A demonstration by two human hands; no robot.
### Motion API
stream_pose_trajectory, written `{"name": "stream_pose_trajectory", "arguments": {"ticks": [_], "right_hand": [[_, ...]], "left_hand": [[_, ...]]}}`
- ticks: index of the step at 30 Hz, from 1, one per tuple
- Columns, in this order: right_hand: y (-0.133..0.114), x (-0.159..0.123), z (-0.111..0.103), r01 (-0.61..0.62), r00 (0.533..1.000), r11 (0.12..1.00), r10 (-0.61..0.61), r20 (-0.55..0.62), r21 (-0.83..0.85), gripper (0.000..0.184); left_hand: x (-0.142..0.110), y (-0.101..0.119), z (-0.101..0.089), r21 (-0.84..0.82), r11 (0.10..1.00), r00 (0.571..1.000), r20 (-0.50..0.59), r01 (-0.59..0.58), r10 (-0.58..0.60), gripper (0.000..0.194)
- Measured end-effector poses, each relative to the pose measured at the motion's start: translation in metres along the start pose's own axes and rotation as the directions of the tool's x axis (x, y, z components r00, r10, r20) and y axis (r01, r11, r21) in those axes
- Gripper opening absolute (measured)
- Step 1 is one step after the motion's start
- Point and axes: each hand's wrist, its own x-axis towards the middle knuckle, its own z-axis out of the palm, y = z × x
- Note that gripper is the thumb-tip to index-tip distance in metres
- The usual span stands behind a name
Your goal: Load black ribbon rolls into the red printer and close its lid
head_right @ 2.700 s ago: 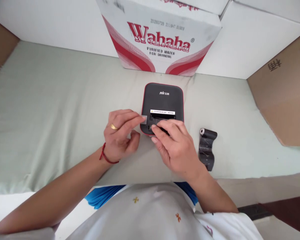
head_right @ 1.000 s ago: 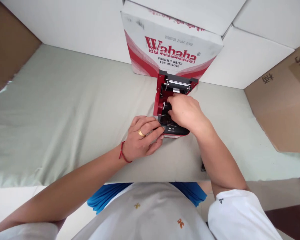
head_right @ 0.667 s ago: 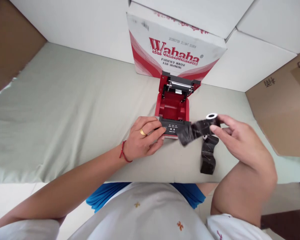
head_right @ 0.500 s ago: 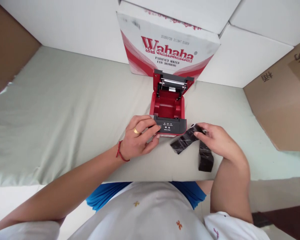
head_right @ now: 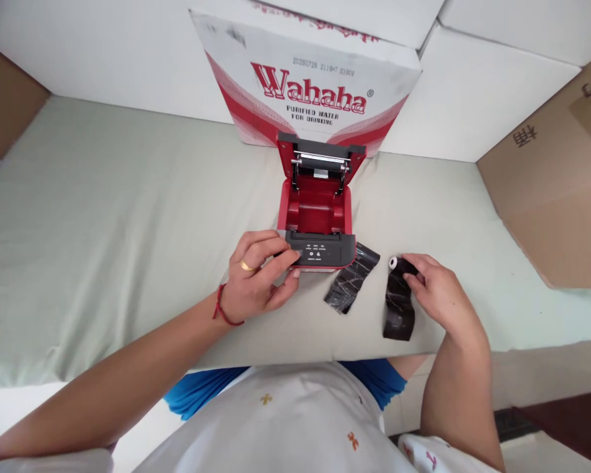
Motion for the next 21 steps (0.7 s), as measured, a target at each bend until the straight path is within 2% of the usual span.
{"name": "stream_pose_trajectory", "arguments": {"ticks": [3,6,9,12,16,18,21], "right_hand": [[0.0,-0.007,-0.013,0.027,1.0,1.0,-0.027,-0.004,-0.004,0.04],[-0.004,-0.013,-0.043,0.091,0.995,0.996,-0.09,-0.032,0.02,0.034],[-0.023,-0.009,-0.064,0.177,0.98,0.984,-0.179,-0.091,-0.026,0.033],[-0.058,0.008,-0.054,0.278,0.958,0.957,-0.282,-0.051,-0.078,0.031],[-0.097,0.023,-0.033,0.352,0.935,0.935,-0.35,0.06,-0.03,0.032],[-0.104,0.019,-0.04,0.348,0.934,0.938,-0.347,0.082,0.009,0.031],[-0.107,0.008,-0.069,0.316,0.947,0.948,-0.318,0.043,0.049,0.031]], "left_hand": [[0.001,0.0,-0.001,0.018,1.0,1.0,0.007,-0.001,0.001,0.029],[0.002,0.001,-0.001,0.019,1.0,1.0,0.008,-0.003,0.003,0.026],[0.003,0.002,-0.003,0.029,1.0,1.0,0.021,0.0,-0.001,0.024],[0.004,0.002,-0.004,0.03,1.0,0.999,0.032,-0.002,0.001,0.024],[0.003,0.001,-0.004,0.024,1.0,1.0,0.009,-0.018,0.018,0.025],[0.002,0.0,-0.004,0.026,1.0,1.0,0.002,-0.01,0.01,0.024],[0.002,0.001,-0.004,0.026,1.0,1.0,0.001,0.0,0.0,0.024]]}}
